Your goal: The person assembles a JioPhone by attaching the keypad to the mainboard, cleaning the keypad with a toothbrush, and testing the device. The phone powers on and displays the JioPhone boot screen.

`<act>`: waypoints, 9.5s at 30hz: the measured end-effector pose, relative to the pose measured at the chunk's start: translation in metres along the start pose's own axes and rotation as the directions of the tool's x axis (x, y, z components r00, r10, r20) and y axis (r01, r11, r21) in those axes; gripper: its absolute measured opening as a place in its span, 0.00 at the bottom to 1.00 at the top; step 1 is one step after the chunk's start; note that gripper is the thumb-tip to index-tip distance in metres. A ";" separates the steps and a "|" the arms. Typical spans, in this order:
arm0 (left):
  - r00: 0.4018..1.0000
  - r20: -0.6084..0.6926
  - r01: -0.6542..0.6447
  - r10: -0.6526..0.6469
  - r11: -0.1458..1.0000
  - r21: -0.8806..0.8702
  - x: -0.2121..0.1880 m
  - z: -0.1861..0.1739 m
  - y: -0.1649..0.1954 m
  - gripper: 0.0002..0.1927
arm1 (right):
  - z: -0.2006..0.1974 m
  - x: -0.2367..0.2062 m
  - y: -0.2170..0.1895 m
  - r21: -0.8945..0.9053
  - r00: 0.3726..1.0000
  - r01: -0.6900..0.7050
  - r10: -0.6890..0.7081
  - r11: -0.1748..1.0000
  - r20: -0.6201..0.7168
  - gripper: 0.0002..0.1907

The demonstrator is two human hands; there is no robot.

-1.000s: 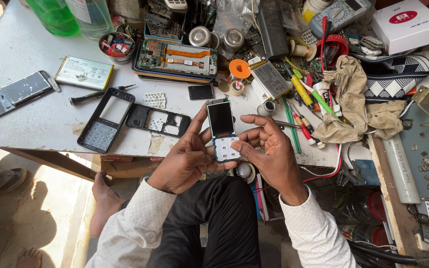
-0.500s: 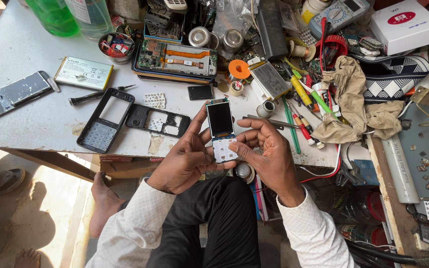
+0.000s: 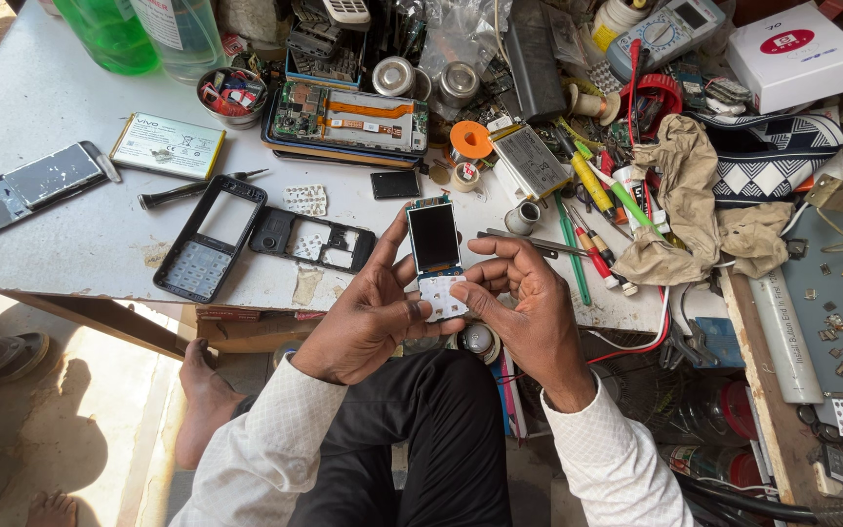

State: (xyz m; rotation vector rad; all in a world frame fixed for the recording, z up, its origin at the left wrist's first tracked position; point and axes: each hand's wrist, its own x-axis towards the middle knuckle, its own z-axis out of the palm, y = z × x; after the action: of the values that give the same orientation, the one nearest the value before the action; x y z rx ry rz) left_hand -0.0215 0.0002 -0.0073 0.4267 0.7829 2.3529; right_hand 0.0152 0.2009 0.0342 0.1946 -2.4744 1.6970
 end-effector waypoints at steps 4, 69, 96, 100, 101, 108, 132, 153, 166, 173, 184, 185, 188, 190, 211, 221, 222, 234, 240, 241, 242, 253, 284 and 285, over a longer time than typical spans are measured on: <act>1.000 -0.016 0.008 -0.008 1.000 0.028 0.001 0.003 0.001 0.54 | 0.001 -0.001 0.001 -0.001 0.999 0.034 -0.034 0.999 -0.001 0.24; 0.992 -0.055 -0.094 0.117 0.944 0.315 -0.023 0.019 0.033 0.40 | 0.021 -0.030 0.012 0.007 0.874 0.480 -0.477 0.877 -0.096 0.09; 0.987 -0.058 -0.118 0.147 0.928 0.353 -0.024 0.019 0.033 0.41 | 0.022 -0.027 0.011 -0.258 0.831 0.536 -0.556 0.804 -0.008 0.09; 0.988 -0.063 -0.110 0.140 0.932 0.345 -0.023 0.017 0.031 0.42 | 0.023 -0.028 0.010 -0.363 0.802 0.559 -0.597 0.746 0.008 0.08; 0.988 -0.058 -0.113 0.141 0.933 0.341 -0.023 0.016 0.030 0.42 | 0.023 -0.028 0.010 -0.372 0.798 0.563 -0.603 0.738 0.012 0.09; 0.986 -0.059 -0.132 0.158 0.940 0.315 -0.021 0.015 0.028 0.42 | 0.021 -0.028 0.010 -0.363 0.802 0.561 -0.597 0.745 0.015 0.08; 0.993 0.001 -0.109 0.117 0.923 0.368 -0.006 0.022 0.014 0.35 | 0.007 -0.046 0.001 -0.408 0.801 0.520 -0.594 0.750 -0.070 0.10; 0.995 0.097 -0.052 0.019 0.933 0.356 0.009 0.043 0.010 0.38 | -0.012 -0.063 0.014 -0.431 0.812 0.469 -0.568 0.771 -0.134 0.10; 0.997 0.078 -0.026 -0.004 0.922 0.385 0.008 0.042 0.010 0.34 | -0.010 -0.063 0.013 -0.414 0.819 0.454 -0.553 0.789 -0.156 0.09; 0.997 0.077 -0.030 0.000 0.917 0.397 0.010 0.041 0.010 0.33 | -0.009 -0.063 0.014 -0.414 0.821 0.451 -0.550 0.791 -0.156 0.09; 0.997 0.080 -0.021 -0.016 0.899 0.437 0.009 0.041 0.011 0.31 | -0.009 -0.062 0.017 -0.385 0.828 0.452 -0.539 0.805 -0.154 0.09; 0.996 0.085 -0.027 -0.010 0.904 0.427 0.009 0.041 0.011 0.32 | -0.009 -0.062 0.016 -0.382 0.828 0.456 -0.541 0.804 -0.151 0.09; 0.996 0.085 -0.034 0.000 0.914 0.405 0.009 0.040 0.010 0.32 | -0.009 -0.060 0.016 -0.383 0.825 0.460 -0.545 0.801 -0.149 0.09; 0.997 0.083 -0.037 0.004 0.916 0.400 0.009 0.039 0.009 0.32 | -0.010 -0.060 0.016 -0.383 0.826 0.458 -0.544 0.802 -0.150 0.09; 0.997 0.076 -0.038 0.011 0.929 0.367 0.010 0.037 0.010 0.34 | -0.009 -0.059 0.017 -0.388 0.834 0.448 -0.533 0.805 -0.143 0.09; 0.998 0.057 -0.033 0.013 0.928 0.372 0.009 0.038 0.010 0.34 | -0.009 -0.059 0.018 -0.392 0.829 0.454 -0.541 0.800 -0.143 0.10; 0.998 0.055 -0.033 0.013 0.926 0.376 0.009 0.038 0.009 0.34 | -0.009 -0.058 0.017 -0.391 0.828 0.456 -0.542 0.800 -0.143 0.10; 0.996 0.041 -0.089 0.080 0.914 0.395 0.010 0.033 0.004 0.34 | -0.001 -0.062 0.020 -0.367 0.783 0.520 -0.602 0.771 -0.155 0.10; 0.997 0.011 -0.078 0.079 0.933 0.352 0.006 0.027 0.004 0.37 | -0.039 -0.050 0.007 -0.429 0.708 0.281 -0.487 0.858 -0.511 0.10; 0.997 0.005 -0.074 0.077 0.933 0.353 0.005 0.027 0.003 0.36 | -0.058 -0.043 0.006 -0.573 0.792 0.100 -0.414 0.813 -0.448 0.12; 0.997 0.001 -0.073 0.078 0.932 0.356 0.005 0.026 0.004 0.36 | -0.070 -0.037 0.008 -0.701 0.860 -0.062 -0.319 0.710 -0.399 0.14; 0.993 0.007 -0.110 0.115 0.928 0.355 -0.001 0.025 0.006 0.36 | -0.062 -0.015 -0.001 -0.735 0.918 -0.074 -0.243 0.674 -0.315 0.17; 0.976 -0.048 -0.179 0.210 0.913 0.366 -0.004 0.031 0.006 0.53 | 0.026 -0.015 0.004 0.307 0.990 -0.017 0.058 0.952 -0.125 0.12; 0.973 -0.062 -0.184 0.221 0.913 0.363 -0.005 0.030 0.005 0.53 | 0.027 -0.016 0.004 0.312 0.990 0.002 0.042 0.950 -0.134 0.12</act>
State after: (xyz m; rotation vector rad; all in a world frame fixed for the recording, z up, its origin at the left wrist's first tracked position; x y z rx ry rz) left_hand -0.0054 0.0067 0.0186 0.5665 1.2793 2.4391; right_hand 0.0289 0.1780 0.0177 0.0789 -2.1073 2.0286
